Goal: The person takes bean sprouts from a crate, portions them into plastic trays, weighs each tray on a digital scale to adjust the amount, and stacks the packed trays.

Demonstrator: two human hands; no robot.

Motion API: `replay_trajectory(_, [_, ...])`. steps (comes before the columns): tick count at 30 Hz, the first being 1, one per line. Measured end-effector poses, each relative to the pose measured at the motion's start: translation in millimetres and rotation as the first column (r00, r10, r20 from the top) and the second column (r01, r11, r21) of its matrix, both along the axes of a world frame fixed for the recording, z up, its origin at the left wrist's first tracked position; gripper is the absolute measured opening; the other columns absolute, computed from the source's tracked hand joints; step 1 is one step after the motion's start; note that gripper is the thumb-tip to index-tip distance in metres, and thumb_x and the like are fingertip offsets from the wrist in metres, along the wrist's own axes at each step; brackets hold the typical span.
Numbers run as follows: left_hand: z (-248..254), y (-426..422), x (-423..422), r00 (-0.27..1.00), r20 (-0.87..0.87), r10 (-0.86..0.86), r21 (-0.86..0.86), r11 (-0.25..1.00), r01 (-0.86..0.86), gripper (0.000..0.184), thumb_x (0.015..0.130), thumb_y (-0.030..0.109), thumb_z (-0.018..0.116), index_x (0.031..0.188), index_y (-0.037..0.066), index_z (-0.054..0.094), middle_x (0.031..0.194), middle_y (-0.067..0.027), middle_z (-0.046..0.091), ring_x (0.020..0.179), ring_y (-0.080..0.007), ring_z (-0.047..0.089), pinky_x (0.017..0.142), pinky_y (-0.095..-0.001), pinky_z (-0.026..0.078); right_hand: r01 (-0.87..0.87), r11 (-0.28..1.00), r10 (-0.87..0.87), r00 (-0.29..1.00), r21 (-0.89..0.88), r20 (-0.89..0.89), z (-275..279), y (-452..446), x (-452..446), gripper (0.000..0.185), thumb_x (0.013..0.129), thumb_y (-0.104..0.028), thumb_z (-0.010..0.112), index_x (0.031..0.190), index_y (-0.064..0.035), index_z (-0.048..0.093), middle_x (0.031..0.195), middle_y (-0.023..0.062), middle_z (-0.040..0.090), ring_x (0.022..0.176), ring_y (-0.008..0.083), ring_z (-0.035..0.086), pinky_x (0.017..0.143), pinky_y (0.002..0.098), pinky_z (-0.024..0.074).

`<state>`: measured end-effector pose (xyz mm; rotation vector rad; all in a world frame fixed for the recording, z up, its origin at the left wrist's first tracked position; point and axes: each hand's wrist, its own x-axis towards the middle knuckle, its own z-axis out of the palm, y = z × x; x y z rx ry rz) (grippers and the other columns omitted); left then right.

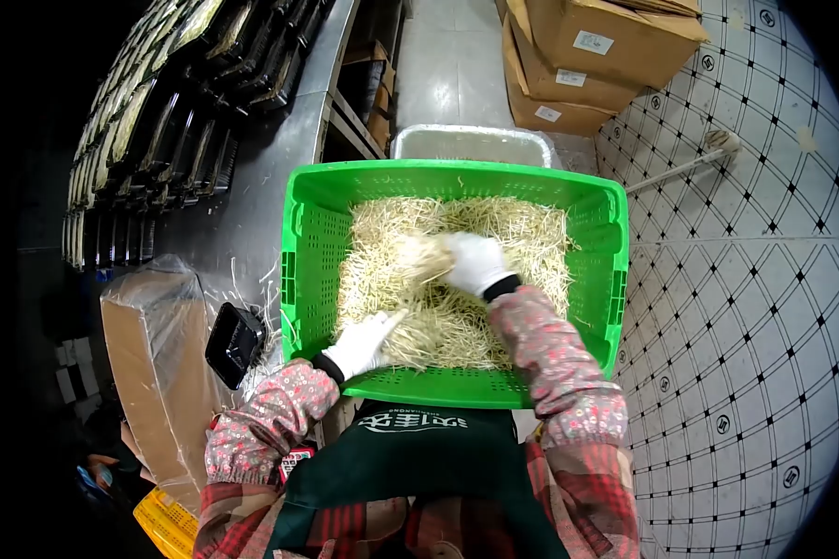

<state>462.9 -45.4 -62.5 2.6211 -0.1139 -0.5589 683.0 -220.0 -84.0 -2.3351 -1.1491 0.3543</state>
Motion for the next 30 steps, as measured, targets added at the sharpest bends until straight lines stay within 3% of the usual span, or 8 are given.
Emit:
replay_trajectory(5, [30.0, 10.5, 52.7, 0.946, -0.297, 0.131, -0.164, 0.969, -0.186, 0.078, 0.073, 0.043, 0.075, 0.139, 0.013, 0.047, 0.13, -0.0153, 0.056, 0.122, -0.0319, 0.051, 0.099, -0.0411, 0.045, -0.462, 0.761, 0.367, 0.886, -0.456, -0.284, -41.8, 35.2, -46.9, 0.12, 0.053, -0.051, 0.087, 0.15, -0.0182, 0.023, 0.151, 0.0171, 0.031, 0.137, 0.0327, 0.036, 0.105, 0.0544, 0.0356])
replay_trajectory(8, [-20.7, 26.1, 70.9, 0.956, 0.248, 0.156, -0.122, 0.984, -0.129, 0.104, 0.065, 0.044, 0.083, 0.147, 0.007, 0.03, 0.141, -0.0223, 0.043, 0.128, -0.0377, 0.046, 0.106, -0.041, 0.039, -0.356, 0.831, 0.31, 0.935, -0.428, -0.174, -24.8, 20.7, -33.6, 0.13, 0.05, -0.053, 0.088, 0.152, -0.0185, 0.017, 0.153, 0.0203, 0.027, 0.141, 0.0345, 0.029, 0.11, 0.0549, 0.0297])
replay_trajectory(12, [-49.2, 11.8, 85.2, 0.949, -0.161, 0.27, -0.108, 0.951, -0.289, 0.118, 0.058, 0.043, 0.086, 0.149, 0.004, 0.022, 0.145, -0.0261, 0.036, 0.131, -0.0411, 0.042, 0.109, -0.0416, 0.036, -0.31, 0.791, 0.241, 0.95, -0.527, -0.197, -33.7, 0.7, -22.2, 0.139, 0.043, -0.047, 0.091, 0.152, -0.0094, 0.014, 0.146, 0.0229, 0.037, 0.136, 0.0378, 0.035, 0.111, 0.054, 0.0256])
replay_trajectory(16, [-67.4, 6.5, 83.8, 0.856, -0.295, 0.424, -0.005, 0.895, -0.445, 0.092, 0.065, 0.035, 0.082, 0.139, 0.002, 0.038, 0.124, -0.0275, 0.055, 0.115, -0.0386, 0.055, 0.098, -0.0402, 0.045, -0.277, 0.838, 0.153, 0.946, -0.47, -0.284, -55.1, -3.3, -25.3, 0.086, 0.069, -0.027, 0.08, 0.141, -0.0059, 0.037, 0.116, 0.0198, 0.061, 0.112, 0.0335, 0.058, 0.096, 0.0423, 0.0463])
replay_trajectory(18, [-55.8, 7.0, 81.8, 0.876, -0.333, 0.348, 0.0, 0.929, -0.369, 0.058, 0.074, 0.027, 0.074, 0.122, 0.006, 0.051, 0.109, -0.0227, 0.063, 0.101, -0.0376, 0.062, 0.088, -0.0429, 0.049, -0.199, 0.947, 0.173, 0.978, -0.253, -0.12, -66.4, -20.8, -20.9, 0.028, 0.075, -0.008, 0.061, 0.103, -0.0069, 0.062, 0.095, 0.0157, 0.067, 0.093, 0.0331, 0.065, 0.077, 0.0434, 0.0534])
replay_trajectory(22, [-77.1, 11.0, 45.2, 0.941, -0.077, 0.33, -0.018, 0.943, -0.332, 0.045, 0.076, 0.021, 0.07, 0.115, 0.006, 0.055, 0.111, -0.022, 0.062, 0.097, -0.0396, 0.062, 0.084, -0.0435, 0.05, -0.041, 0.913, -0.01, 0.992, -0.405, -0.122, -40.6, -33.2, 36.5, 0.023, 0.078, -0.01, 0.06, 0.101, -0.0074, 0.064, 0.1, 0.0165, 0.067, 0.095, 0.0337, 0.064, 0.078, 0.0437, 0.0532])
replay_trajectory(25, [-46.6, 9.1, 40.6, 0.925, -0.164, 0.343, -0.033, 0.935, -0.353, 0.059, 0.075, 0.023, 0.073, 0.128, 0.007, 0.051, 0.126, -0.0205, 0.055, 0.111, -0.0363, 0.057, 0.092, -0.0409, 0.048, 0.096, 0.986, -0.112, 0.988, -0.135, -0.11, -25.4, -17.5, 46.5, 0.024, 0.082, -0.017, 0.06, 0.104, -0.0071, 0.063, 0.107, 0.016, 0.066, 0.1, 0.035, 0.062, 0.082, 0.045, 0.0519])
replay_trajectory(30, [-43.3, 12.0, 26.1, 0.886, -0.13, 0.445, -0.11, 0.881, -0.459, 0.083, 0.075, 0.031, 0.075, 0.144, 0.009, 0.035, 0.143, -0.0199, 0.04, 0.131, -0.034, 0.041, 0.107, -0.0391, 0.036, -0.389, 0.893, 0.359, 0.919, -0.225, -0.161, -84.6, 35.8, -5.8, 0.053, 0.075, -0.013, 0.065, 0.126, -0.0057, 0.051, 0.122, 0.0207, 0.057, 0.114, 0.038, 0.055, 0.096, 0.0442, 0.0466])
